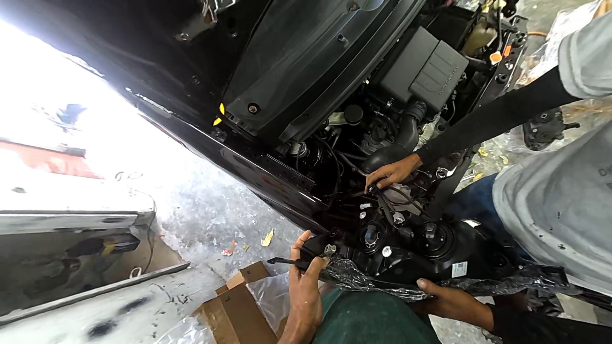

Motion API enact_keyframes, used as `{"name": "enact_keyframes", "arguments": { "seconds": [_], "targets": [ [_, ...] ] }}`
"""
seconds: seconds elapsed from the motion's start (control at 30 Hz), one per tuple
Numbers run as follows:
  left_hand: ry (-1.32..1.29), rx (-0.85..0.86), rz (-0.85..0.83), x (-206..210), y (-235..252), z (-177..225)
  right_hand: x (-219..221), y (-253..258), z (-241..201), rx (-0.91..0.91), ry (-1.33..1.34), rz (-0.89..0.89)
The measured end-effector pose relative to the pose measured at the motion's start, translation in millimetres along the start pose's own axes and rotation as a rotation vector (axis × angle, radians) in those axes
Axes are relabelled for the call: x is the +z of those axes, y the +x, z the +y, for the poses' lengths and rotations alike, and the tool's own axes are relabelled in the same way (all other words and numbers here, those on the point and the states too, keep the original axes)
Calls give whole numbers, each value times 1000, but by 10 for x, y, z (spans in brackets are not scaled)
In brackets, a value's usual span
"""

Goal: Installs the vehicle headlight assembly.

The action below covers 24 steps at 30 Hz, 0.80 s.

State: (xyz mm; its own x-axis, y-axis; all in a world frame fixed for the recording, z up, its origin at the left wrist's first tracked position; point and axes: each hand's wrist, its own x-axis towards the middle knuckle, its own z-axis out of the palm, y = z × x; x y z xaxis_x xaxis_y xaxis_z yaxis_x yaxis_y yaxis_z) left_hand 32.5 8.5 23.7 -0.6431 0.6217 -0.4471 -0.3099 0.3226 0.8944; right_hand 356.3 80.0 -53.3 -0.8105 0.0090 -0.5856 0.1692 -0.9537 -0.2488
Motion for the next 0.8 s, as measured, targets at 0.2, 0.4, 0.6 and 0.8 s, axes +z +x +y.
{"name": "enact_keyframes", "arguments": {
  "seconds": [0.2, 0.4, 0.6, 0.8],
  "targets": [
    [-6, 9, -3, 18, -65, -15, 16, -55, 41, -29, -3, 5],
    [-99, 104, -33, 9, -172, -76, 50, -140, 138, -24, -12, 32],
    [-201, 229, -125, -117, -259, -206, 73, -227, 270, -51, -61, -28],
    [-199, 246, -141, -192, -357, -277, 64, -331, 305, 14, -248, 1]
  ]
}}
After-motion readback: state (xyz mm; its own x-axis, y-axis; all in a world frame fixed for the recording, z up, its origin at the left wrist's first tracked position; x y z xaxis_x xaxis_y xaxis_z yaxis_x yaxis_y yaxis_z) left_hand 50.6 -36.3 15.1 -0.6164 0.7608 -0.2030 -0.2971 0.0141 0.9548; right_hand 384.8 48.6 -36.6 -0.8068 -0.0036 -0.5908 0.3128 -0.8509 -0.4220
